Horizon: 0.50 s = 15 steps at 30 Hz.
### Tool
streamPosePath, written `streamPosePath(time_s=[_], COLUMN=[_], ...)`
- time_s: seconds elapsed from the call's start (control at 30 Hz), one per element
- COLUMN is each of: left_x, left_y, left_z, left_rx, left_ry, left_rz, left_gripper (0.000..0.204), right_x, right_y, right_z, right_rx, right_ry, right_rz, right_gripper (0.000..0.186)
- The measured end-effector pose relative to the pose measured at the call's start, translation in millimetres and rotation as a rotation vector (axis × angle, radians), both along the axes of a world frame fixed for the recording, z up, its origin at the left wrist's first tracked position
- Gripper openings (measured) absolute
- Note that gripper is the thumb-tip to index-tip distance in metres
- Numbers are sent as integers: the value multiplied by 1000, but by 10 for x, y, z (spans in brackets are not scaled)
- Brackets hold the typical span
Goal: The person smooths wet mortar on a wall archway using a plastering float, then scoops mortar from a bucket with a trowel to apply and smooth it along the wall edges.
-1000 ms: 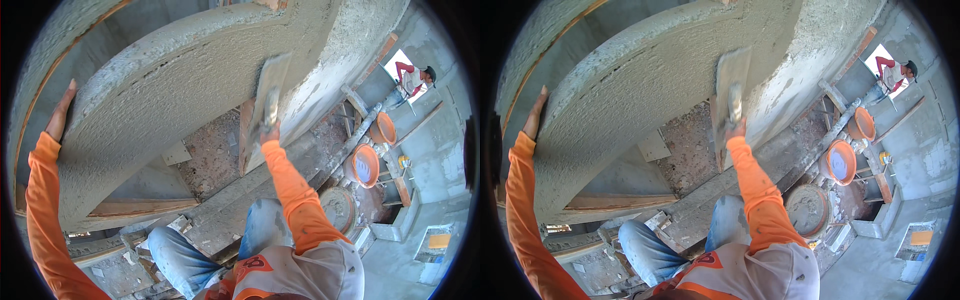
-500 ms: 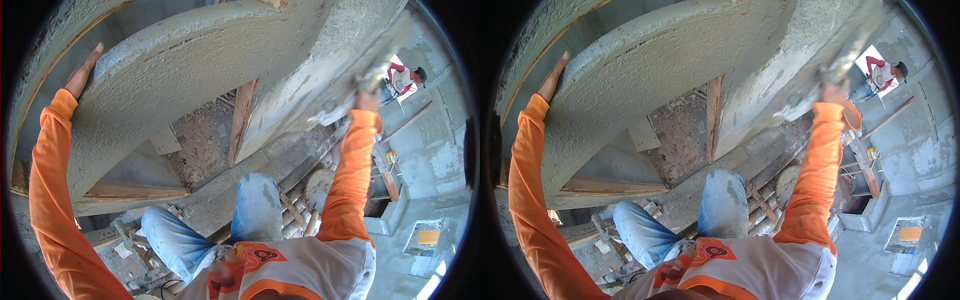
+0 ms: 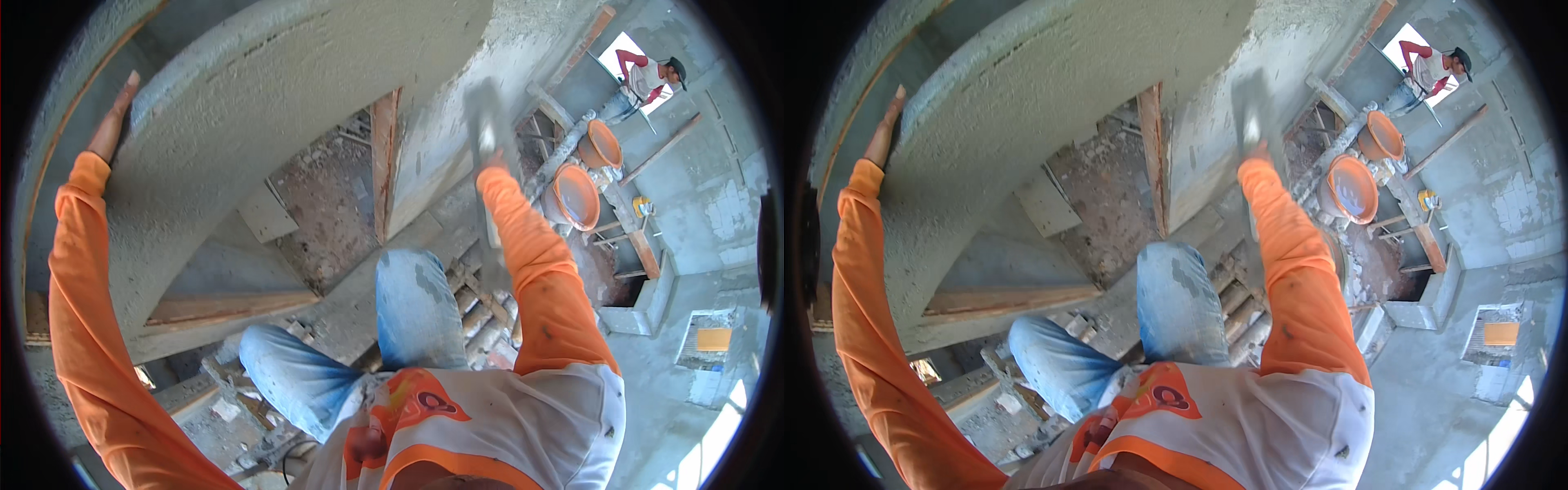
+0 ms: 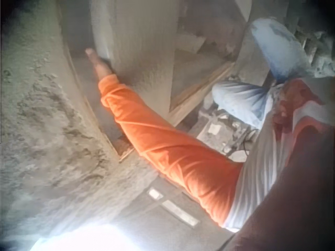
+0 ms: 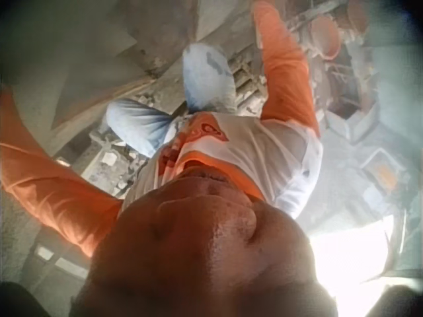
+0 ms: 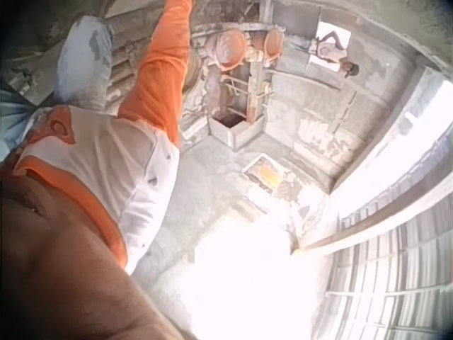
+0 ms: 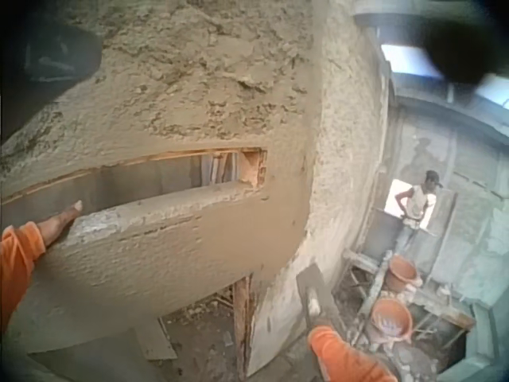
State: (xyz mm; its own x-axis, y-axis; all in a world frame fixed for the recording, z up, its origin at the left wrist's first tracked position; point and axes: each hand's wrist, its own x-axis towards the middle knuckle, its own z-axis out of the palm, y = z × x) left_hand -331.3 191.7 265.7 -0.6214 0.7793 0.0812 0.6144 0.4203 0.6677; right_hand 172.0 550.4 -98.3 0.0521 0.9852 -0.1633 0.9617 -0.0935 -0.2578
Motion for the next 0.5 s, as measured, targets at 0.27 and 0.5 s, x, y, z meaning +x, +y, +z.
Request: streamPosePath(time_s=[0.27,0.5], left_x=[84,171], left_y=[-77,143], left_z=[202,233], left_rx=[-112,-95], left_ry=[-43,-13], left_rz=[97,58], left_gripper=[92,93], right_x=[138,759], right_y=[-285,-127], right_z=[-428,-239], right_rx=[-54,-117], right_ry=[-5,-45], right_rz=[-320,-254], right_gripper=[49,45])
